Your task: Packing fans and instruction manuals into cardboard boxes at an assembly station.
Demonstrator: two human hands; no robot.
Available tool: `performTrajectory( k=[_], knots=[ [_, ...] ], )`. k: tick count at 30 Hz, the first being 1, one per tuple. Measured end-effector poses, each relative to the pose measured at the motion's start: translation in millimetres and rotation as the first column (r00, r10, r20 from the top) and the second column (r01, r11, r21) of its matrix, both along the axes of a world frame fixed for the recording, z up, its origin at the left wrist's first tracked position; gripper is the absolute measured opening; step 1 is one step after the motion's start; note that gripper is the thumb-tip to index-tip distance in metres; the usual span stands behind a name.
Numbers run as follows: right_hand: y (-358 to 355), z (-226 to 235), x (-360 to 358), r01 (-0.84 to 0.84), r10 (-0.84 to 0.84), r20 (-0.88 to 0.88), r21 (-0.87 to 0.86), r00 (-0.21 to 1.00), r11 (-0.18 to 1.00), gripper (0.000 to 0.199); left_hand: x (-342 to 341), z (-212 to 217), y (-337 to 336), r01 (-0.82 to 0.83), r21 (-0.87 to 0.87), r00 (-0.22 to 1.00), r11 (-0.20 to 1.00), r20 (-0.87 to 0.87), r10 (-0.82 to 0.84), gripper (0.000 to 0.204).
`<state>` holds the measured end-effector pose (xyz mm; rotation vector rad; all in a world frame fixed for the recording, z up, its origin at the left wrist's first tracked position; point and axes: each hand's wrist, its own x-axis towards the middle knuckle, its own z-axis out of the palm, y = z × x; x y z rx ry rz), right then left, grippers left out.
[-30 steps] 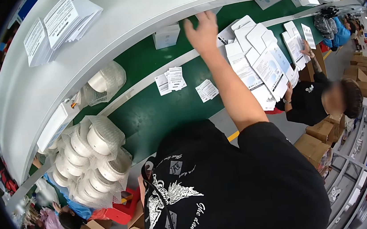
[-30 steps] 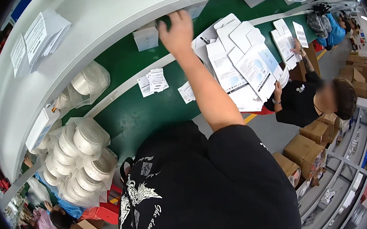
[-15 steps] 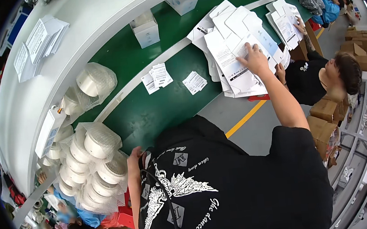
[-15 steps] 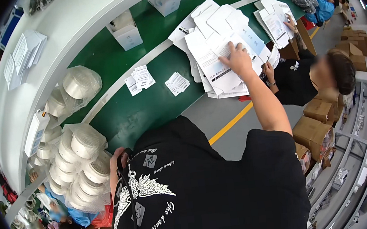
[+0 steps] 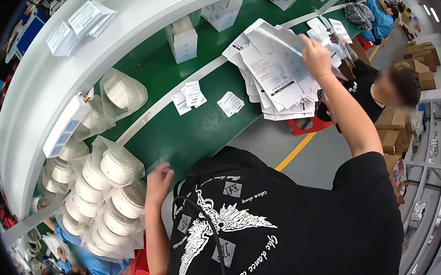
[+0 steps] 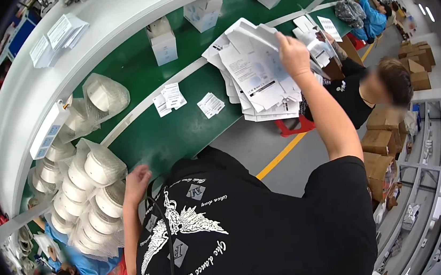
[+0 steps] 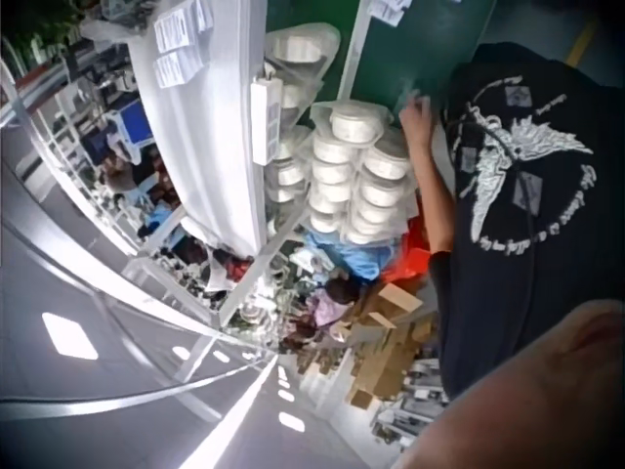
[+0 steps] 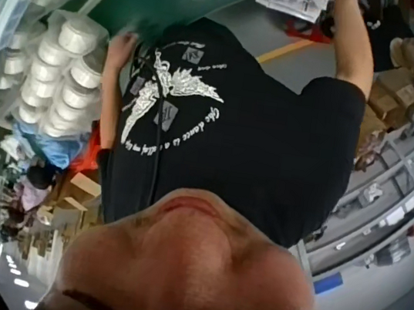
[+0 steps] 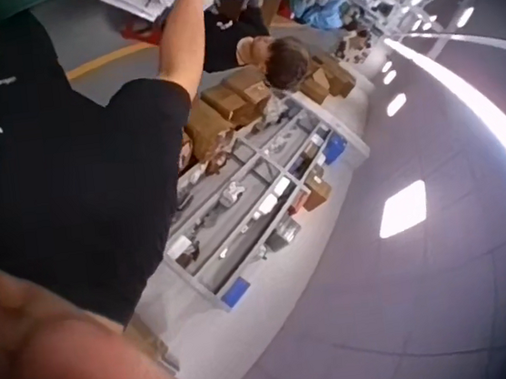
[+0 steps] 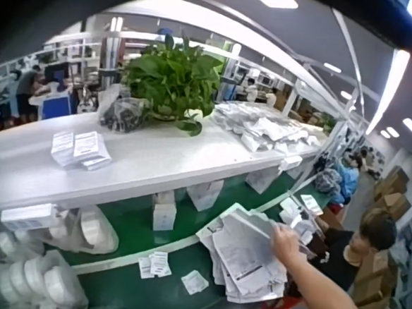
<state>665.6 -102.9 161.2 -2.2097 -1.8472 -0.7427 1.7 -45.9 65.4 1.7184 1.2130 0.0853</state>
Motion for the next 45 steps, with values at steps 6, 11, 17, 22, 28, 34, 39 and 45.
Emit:
performTrajectory(
  k=[6, 11, 17, 22, 28, 34, 39, 45],
  knots=[
    [51.8, 144.4, -109.9, -0.47, 0.47, -0.095, 0.023, 0.877, 0.882, 0.043, 110.0, 157.1, 60.2, -0.033, 0.67, 0.934, 0.741, 0.286, -0.217, 0.039],
    [79.0, 141.9, -273.9, -0.878, 0.839, -0.259, -0.111, 0.478, 0.466, 0.041, 143.4, 223.9, 65.6, 0.021, 0.742, 0.962, 0.67, 0.167, -0.215, 0.043],
    [51.6, 94.6, -326.0, -0.725, 0.816, -0.084, 0.414, 0.571, 0.55, 0.042, 73.2, 169.4, 46.1, 0.128, 0.422, 0.989, 0.897, 0.017, -0.149, 0.025],
    [39.3, 4.5, -305.3, -0.038, 0.364, -0.817, 0.389, 0.447, 0.92, 0.051, 27.9, 120.9, -10.8, -0.291, 0.194, 0.905, 0.937, 0.372, 0.204, 0.024],
    [78.5, -43.7, -346.3, -0.247, 0.474, -0.751, 0.404, 0.46, 0.881, 0.037, 19.6, 95.9, -48.7, -0.517, 0.297, 0.83, 0.803, 0.405, 0.384, 0.022],
    [90.3, -69.6, -355.4, -0.38, 0.539, -0.831, 0.457, 0.14, 0.804, 0.028, 5.7, 71.2, -59.1, -0.379, 0.534, 0.866, 0.756, -0.084, 0.493, 0.07],
    [67.7, -28.5, -374.5, -0.734, 0.397, -0.885, 0.098, 0.245, 0.672, 0.03, 11.0, 70.0, -55.7, -0.22, 0.765, 0.889, 0.605, -0.099, 0.448, 0.124],
    [55.0, 3.6, -387.2, -0.76, 0.1, -0.979, -0.07, 0.176, 0.646, 0.043, 33.0, 65.8, -34.3, -0.327, 0.461, 0.944, 0.825, 0.193, 0.266, 0.137]
  ],
)
